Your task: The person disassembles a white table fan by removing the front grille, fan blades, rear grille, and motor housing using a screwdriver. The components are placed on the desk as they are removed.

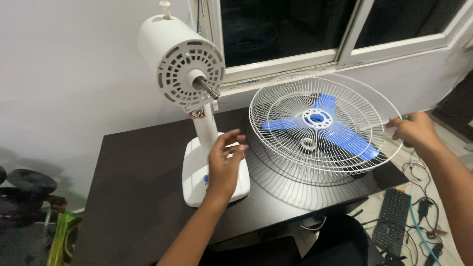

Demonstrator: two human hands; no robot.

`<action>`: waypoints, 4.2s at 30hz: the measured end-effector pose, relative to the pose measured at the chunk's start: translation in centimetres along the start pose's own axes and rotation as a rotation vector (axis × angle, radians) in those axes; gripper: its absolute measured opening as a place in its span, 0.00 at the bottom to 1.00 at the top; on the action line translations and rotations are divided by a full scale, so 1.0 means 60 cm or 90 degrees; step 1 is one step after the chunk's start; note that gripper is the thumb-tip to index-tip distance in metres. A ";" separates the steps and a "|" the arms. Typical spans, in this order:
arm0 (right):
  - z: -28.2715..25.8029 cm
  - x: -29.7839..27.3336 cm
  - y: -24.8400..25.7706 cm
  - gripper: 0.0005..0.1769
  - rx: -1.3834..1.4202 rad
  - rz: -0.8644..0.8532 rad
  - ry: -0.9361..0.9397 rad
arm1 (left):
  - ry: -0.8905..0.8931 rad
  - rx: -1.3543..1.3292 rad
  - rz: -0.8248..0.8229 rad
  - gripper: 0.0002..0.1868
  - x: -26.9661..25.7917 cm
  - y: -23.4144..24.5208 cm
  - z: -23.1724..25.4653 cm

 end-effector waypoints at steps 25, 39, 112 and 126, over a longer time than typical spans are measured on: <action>-0.192 -0.165 -0.029 0.28 -0.633 0.146 0.134 | -0.237 0.301 0.289 0.30 0.085 0.061 0.004; -0.538 -0.396 -0.107 0.52 -0.085 0.043 0.929 | -0.099 0.318 0.158 0.24 0.051 0.112 0.026; -0.331 -0.324 -0.494 0.66 0.019 -0.059 0.661 | -0.369 0.633 0.079 0.14 0.006 0.114 -0.052; -0.308 -0.363 -0.456 0.56 -0.056 -0.123 0.543 | -0.338 0.637 0.088 0.15 -0.015 0.115 -0.070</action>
Point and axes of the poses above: each hand's wrist, its own x-axis towards the middle knuckle, its own y-axis out of the back of the hand, z = x × y, the point moved 2 cm from there along x, towards the middle knuckle, and after that the axes turned 9 degrees about -z, right-handed, at the moved point
